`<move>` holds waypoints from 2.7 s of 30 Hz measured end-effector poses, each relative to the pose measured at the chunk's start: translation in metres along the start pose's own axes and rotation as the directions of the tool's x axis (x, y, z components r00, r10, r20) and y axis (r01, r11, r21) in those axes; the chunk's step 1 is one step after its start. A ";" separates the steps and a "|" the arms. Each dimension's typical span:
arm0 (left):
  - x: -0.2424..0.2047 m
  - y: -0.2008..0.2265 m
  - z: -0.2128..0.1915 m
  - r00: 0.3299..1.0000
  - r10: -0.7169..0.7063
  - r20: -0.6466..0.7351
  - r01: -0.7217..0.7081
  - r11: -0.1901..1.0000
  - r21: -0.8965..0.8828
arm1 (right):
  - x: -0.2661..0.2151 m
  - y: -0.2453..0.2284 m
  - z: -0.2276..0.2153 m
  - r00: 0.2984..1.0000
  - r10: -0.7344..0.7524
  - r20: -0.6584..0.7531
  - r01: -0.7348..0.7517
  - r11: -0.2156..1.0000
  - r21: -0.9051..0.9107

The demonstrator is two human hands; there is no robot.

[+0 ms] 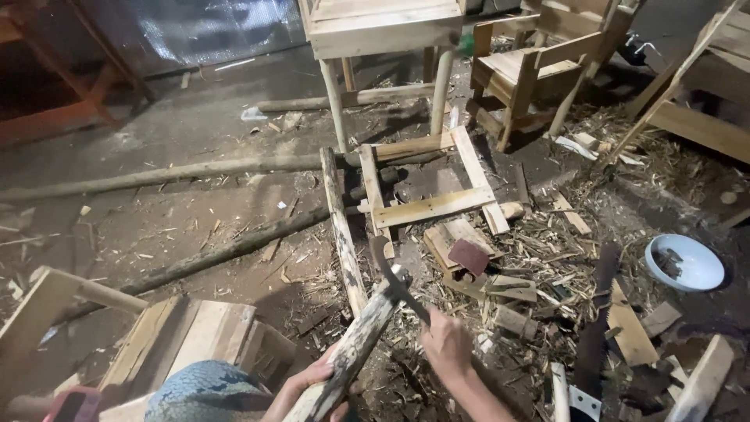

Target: Peeling bark from a wooden branch using a curved blade tool in a woodworking area.

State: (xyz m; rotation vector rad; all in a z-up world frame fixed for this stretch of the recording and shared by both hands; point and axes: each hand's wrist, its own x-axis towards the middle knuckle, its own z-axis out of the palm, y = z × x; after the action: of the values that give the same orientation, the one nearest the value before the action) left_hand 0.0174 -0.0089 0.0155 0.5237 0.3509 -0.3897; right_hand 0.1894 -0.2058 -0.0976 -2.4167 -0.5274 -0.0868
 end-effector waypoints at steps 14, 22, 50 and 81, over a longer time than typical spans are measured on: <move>0.008 -0.005 -0.009 0.997 -0.060 0.055 0.064 0.996 -0.062 | -0.001 0.012 0.013 0.998 -0.034 -0.050 0.031 0.998 -0.059; -0.007 -0.013 -0.006 0.999 -0.050 0.017 0.052 0.992 -0.116 | 0.014 0.053 0.015 0.990 0.137 -0.036 -0.139 0.988 -0.061; 0.017 0.014 0.023 0.999 -0.017 -0.029 0.022 0.987 0.157 | -0.017 -0.005 -0.009 0.990 0.068 -0.127 -0.073 0.997 -0.034; 0.012 0.043 0.002 0.994 0.046 0.094 -0.032 0.989 -0.142 | 0.006 -0.012 -0.021 0.993 0.114 -0.027 -0.113 0.992 0.049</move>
State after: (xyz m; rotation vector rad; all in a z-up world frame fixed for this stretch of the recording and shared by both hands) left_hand 0.0476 0.0214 0.0301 0.3725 0.2711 -0.3486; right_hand 0.1921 -0.2085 -0.0726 -2.3895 -0.3733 -0.0610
